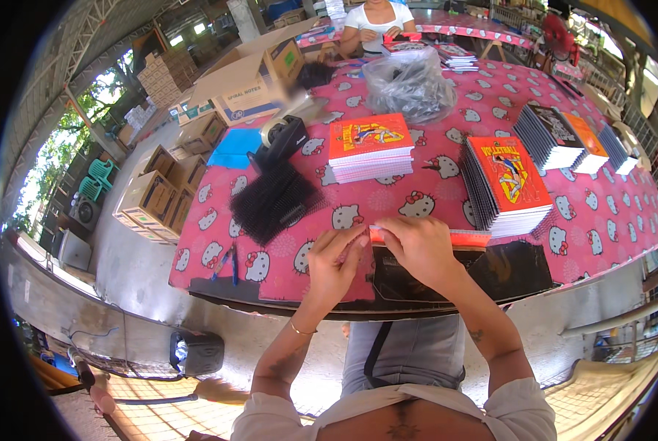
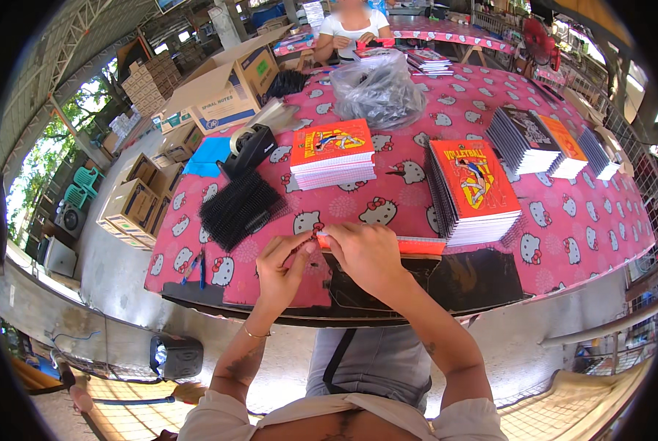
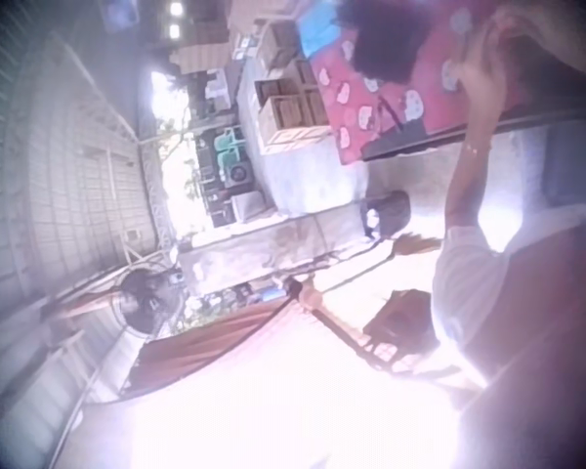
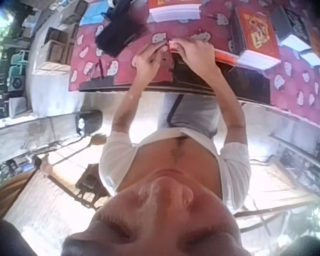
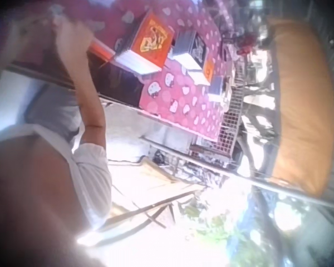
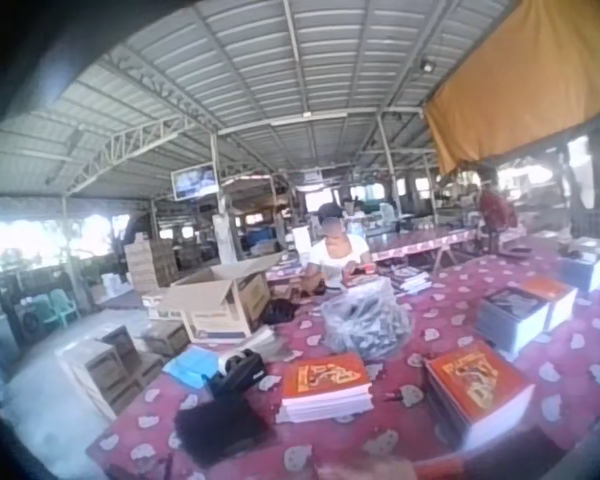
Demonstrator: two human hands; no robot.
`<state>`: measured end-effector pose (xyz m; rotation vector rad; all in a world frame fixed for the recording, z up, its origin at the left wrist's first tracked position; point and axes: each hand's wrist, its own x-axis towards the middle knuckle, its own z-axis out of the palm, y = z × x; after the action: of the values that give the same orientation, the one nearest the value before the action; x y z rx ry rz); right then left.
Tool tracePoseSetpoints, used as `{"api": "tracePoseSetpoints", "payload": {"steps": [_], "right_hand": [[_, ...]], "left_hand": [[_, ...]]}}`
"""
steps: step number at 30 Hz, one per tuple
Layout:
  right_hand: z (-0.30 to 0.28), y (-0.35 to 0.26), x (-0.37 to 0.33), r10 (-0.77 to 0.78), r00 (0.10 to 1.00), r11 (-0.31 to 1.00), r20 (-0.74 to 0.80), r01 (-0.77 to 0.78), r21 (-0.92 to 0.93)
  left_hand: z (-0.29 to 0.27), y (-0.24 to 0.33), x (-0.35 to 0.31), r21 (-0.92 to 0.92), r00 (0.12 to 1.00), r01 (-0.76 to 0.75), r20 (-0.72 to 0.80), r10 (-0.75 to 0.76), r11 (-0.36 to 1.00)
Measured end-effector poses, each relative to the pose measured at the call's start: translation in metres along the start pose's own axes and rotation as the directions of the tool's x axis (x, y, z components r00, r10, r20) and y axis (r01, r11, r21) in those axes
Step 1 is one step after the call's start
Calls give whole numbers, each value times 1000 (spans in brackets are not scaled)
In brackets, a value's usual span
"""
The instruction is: The person assembles notebooks by sliding plastic comb bindings onto the pre-punched pages, adjusting the alignments by hand, and stacking the completed notebooks on the table.
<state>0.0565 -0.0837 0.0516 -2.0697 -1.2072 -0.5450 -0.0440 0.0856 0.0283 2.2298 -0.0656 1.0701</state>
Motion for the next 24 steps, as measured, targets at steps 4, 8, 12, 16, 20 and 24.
{"api": "tracePoseSetpoints", "payload": {"steps": [4, 8, 12, 16, 20, 24], "right_hand": [[2, 1, 0, 11, 1000, 1000, 13, -11, -27], [0, 1, 0, 0, 1000, 1000, 26, 0, 6], [-11, 3, -4, 18, 996, 1000, 92, -18, 2], [-11, -1, 0, 42, 989, 998, 140, -49, 45], [-10, 8, -3, -5, 998, 996, 59, 0, 86], [-5, 16, -5, -48, 998, 991, 28, 44, 127]], "left_hand": [[3, 7, 6, -53, 998, 67, 7, -67, 996], [-3, -2, 11, -31, 998, -1, 58, 3, 1000], [-17, 10, 38, -146, 957, 29, 289, 15, 989], [-23, -17, 43, -34, 829, 29, 559, -5, 999], [-15, -2, 46, -59, 871, -98, 478, 114, 993], [-15, -14, 52, -51, 824, -119, 552, 127, 992]]}}
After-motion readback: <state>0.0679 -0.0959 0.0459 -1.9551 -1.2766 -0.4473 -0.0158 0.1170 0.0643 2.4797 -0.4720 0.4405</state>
